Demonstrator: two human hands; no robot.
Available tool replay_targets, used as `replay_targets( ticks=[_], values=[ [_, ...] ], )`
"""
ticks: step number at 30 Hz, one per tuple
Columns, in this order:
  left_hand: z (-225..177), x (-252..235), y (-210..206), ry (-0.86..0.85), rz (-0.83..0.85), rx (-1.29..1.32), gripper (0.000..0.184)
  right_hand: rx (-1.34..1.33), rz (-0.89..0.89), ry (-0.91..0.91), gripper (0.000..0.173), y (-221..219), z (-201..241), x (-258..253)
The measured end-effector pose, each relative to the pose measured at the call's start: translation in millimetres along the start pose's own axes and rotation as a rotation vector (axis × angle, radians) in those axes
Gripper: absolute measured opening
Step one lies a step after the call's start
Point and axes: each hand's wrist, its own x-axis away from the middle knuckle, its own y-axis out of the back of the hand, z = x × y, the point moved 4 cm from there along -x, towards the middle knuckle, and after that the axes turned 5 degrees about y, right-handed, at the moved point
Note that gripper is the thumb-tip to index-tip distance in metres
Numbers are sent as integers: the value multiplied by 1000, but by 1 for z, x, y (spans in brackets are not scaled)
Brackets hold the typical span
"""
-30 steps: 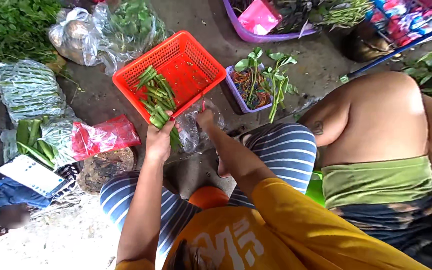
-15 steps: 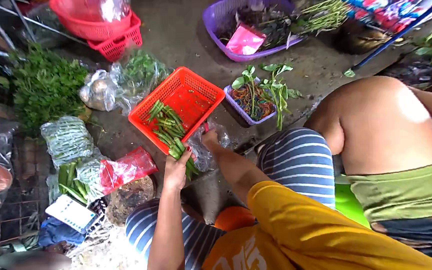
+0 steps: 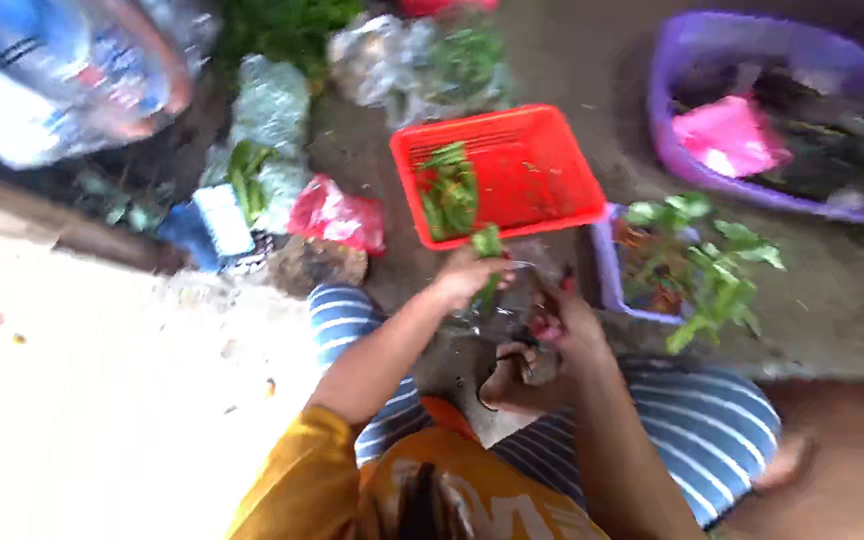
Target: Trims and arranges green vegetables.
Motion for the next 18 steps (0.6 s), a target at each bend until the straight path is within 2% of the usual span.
replay_targets(
  ticks=[2, 5, 8, 11, 14, 18],
  values=[
    [-1, 2, -3, 6, 30, -36, 29, 18, 94, 43, 40, 4, 0, 33],
    [-2, 13, -9, 6, 67, -124, 30, 110, 133, 241, 43, 8, 0, 86],
    [3, 17, -16, -22, 118, -166, 34, 180, 98, 468, 16, -9, 6, 119],
    [4, 20, -24, -86, 187, -81, 32, 213, 114, 605, 22, -32, 9, 123],
    [-4, 23, -22, -153, 202, -30, 35, 221, 136, 649, 23, -48, 11, 117],
    [-23, 34, -5, -218, 47, -30, 37, 428, 230, 763, 37, -51, 21, 108]
  ],
)
